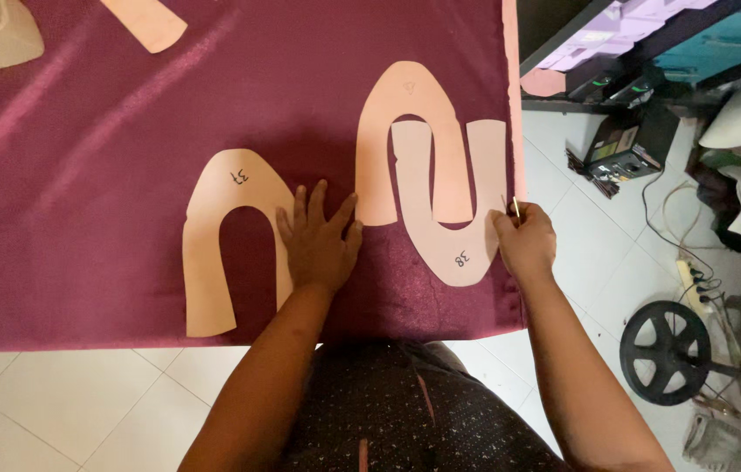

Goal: The person places paper pattern pieces on a maroon fabric and uses a small stick to trace the outlines. They reposition the fabric and patterns several times to continue marking additional sections.

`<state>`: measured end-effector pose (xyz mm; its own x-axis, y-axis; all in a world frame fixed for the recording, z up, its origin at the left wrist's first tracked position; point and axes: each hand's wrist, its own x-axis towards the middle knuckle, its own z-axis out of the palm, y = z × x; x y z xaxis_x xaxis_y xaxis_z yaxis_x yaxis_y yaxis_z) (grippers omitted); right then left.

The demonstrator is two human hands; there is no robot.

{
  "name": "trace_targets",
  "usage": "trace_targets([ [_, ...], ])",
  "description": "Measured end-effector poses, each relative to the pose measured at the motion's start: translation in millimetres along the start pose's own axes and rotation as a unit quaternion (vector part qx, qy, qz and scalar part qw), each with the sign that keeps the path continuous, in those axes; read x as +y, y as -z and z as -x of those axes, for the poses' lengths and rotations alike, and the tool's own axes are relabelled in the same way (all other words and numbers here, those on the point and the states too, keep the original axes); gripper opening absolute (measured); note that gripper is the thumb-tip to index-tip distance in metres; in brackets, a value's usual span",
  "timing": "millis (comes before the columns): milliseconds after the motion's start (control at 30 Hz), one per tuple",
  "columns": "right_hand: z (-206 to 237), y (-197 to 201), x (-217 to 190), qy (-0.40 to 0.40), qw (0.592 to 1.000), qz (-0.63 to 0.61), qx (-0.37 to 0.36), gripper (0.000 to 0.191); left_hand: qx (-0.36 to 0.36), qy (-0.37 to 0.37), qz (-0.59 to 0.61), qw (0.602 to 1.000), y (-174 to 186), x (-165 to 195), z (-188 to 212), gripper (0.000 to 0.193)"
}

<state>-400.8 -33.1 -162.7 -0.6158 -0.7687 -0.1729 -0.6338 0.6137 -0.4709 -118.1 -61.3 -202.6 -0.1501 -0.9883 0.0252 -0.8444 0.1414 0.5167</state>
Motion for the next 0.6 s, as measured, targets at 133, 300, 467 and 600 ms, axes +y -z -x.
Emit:
trace_targets([
  [133, 2.9, -2.9, 8.9, 0.011, 1.0, 0.025, -0.003, 0.055, -0.006, -0.001, -0.002, 1.0, 0.0, 4.1, -1.2, 0.044],
  [300, 1.6, -1.0, 10.0, 0.029, 0.999, 0.02, -0.004, 0.059, -0.008, -0.005, -0.006, 1.0, 0.2, 8.4, -3.4, 0.047],
  [467, 5.1, -2.3, 7.1, 0.044, 0.999, 0.024, -0.007, 0.056, -0.004, -0.007, 0.0, 1.0, 2.2, 6.6, -2.1, 0.046],
  [600, 12.7, -10.4, -5.8, 0.153, 0.986, 0.049, 0.035, 0.047, -0.004, -0.004, -0.003, 1.0, 5.4, 3.3, -2.5, 0.046],
])
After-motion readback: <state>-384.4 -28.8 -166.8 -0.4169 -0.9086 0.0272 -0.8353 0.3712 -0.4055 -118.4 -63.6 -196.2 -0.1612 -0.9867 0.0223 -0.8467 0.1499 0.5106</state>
